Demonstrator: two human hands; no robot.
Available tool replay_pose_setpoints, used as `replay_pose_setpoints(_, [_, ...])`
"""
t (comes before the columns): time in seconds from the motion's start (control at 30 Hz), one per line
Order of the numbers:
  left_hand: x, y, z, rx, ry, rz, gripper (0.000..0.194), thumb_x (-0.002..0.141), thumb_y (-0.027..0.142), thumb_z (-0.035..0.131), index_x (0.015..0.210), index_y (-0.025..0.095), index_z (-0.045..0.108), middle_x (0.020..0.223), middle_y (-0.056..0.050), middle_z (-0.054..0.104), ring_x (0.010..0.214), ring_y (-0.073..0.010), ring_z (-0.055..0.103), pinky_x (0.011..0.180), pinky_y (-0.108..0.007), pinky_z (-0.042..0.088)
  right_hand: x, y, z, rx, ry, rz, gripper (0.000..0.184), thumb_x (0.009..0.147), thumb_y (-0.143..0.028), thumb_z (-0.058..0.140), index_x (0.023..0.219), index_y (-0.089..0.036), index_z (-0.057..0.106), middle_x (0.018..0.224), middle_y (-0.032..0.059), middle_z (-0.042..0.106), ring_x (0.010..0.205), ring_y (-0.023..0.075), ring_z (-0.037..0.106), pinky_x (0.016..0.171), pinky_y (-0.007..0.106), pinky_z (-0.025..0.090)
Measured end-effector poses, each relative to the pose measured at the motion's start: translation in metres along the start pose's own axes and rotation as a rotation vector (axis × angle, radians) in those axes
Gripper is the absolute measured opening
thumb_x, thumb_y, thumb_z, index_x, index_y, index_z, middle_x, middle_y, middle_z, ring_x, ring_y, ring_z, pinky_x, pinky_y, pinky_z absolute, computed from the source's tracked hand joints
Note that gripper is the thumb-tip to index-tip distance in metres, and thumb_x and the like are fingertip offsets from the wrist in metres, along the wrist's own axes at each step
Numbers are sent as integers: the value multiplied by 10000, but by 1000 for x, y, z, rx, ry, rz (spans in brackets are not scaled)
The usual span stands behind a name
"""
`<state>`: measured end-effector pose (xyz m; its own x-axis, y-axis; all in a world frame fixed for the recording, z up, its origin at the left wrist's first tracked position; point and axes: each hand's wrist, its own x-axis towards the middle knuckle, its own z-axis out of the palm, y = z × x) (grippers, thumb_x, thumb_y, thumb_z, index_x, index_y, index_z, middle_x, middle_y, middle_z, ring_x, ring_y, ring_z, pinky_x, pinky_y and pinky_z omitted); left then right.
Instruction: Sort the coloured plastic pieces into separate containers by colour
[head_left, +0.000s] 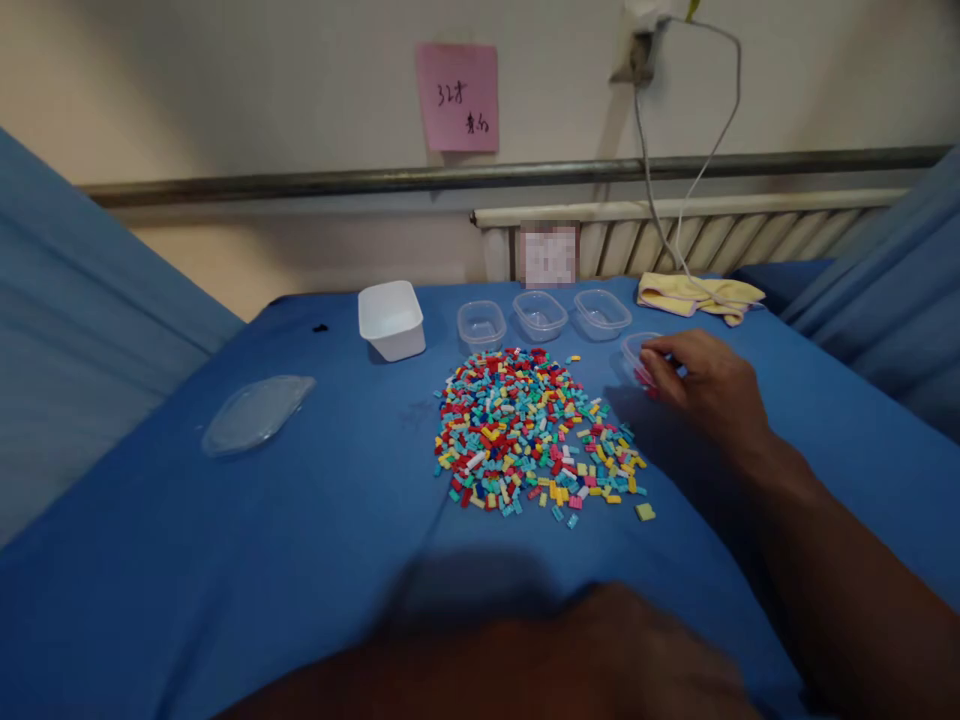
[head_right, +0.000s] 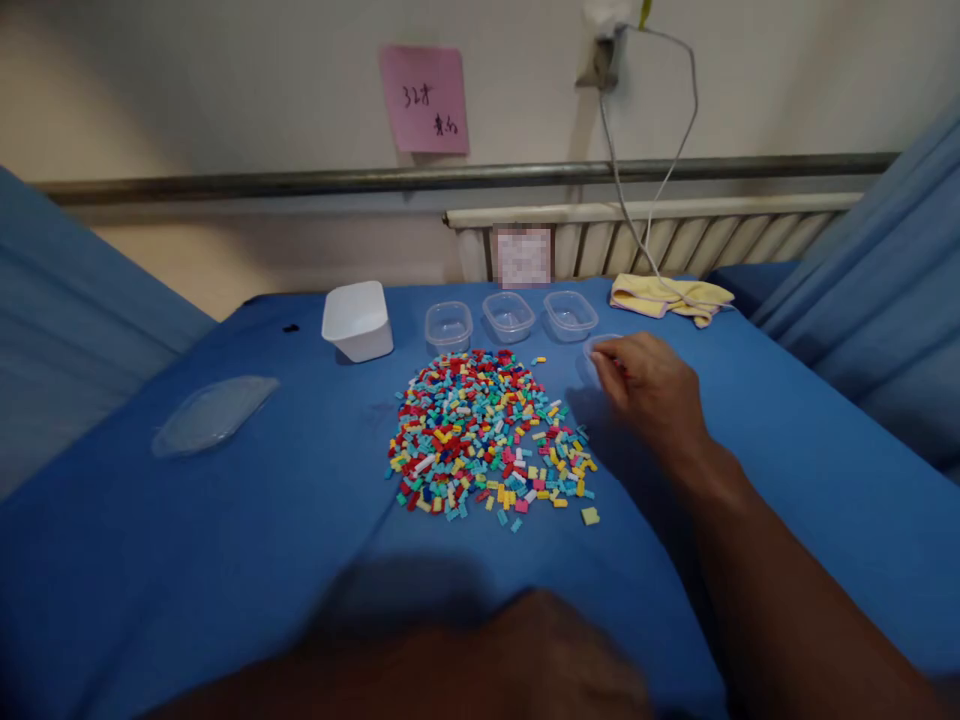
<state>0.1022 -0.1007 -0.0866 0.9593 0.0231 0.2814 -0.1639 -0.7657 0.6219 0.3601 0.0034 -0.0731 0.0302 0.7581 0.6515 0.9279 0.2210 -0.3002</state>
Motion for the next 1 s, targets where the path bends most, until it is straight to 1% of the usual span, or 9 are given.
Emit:
replay_pose_setpoints(0.07, [-7,-9,-26,26,100,-115,376,1142,463,469,982,232,718,949,-58,758,803,-179,674,698,-326,523,-3,-23,4,105,-55,-16,300,1105,-408,541,958,-234,736,938,100,764,861,270,690,790,391,480])
replay_pose_setpoints(0.13, [-18,-19,-53,-26,390,-425,410,1142,478,481,913,198,674,873,-44,720,785,-164,653,730,-311,498,-7,-46,9,210,-170,-23,437,1121,-488,499,791,-237,638,772,60,670,714,224,599,705,365,399])
replay_pose_setpoints(0.17, [-23,-24,-66,-55,551,-573,480,1135,538,493,828,192,621,783,-26,661,720,-149,606,680,-296,462,-9,-56,11,269,-239,-3,513,1127,-541,469,724,-242,574,700,37,605,653,204,537,668,360,349])
replay_pose_setpoints(0.23, [-32,-33,-87,-152,785,-764,593,1108,677,468,764,198,529,684,3,562,627,-133,539,604,-279,419,-14,-72,15,430,-373,105,637,1128,-662,387,649,-249,460,612,3,487,585,177,423,619,357,269])
replay_pose_setpoints(0.3, [-37,-41,-98,-290,879,-837,681,1070,802,397,753,208,500,644,17,528,555,-130,522,553,-276,420,-16,-84,16,645,-506,248,719,1113,-763,276,618,-254,391,575,-12,416,566,165,367,593,351,255])
replay_pose_setpoints(0.4, [-39,-45,-100,-511,860,-858,789,1007,928,260,721,221,461,576,25,503,452,-129,495,469,-275,388,-17,-94,13,937,-666,416,792,1059,-863,120,588,-267,342,536,-24,356,531,155,323,547,336,279])
replay_pose_setpoints(0.5, [-38,-42,-97,-714,809,-867,845,956,987,167,679,228,418,512,29,459,388,-119,444,421,-261,309,-16,-100,8,1045,-734,483,824,1001,-939,113,577,-273,347,523,-35,325,501,144,275,493,323,243])
replay_pose_setpoints(0.7, [-44,-34,-103,-952,725,-892,877,903,1036,169,600,237,363,448,27,393,323,-99,376,384,-257,189,-20,-106,3,1154,-854,546,846,942,-1002,126,566,-270,321,514,-48,277,480,124,204,459,303,182])
replay_pose_setpoints(1.0, [-48,-31,-103,-1140,610,-880,899,905,1032,149,551,237,379,428,0,412,311,-105,361,373,-266,162,-24,-110,3,1358,-1001,650,853,933,-1012,160,567,-262,340,501,-69,270,450,102,158,437,279,154])
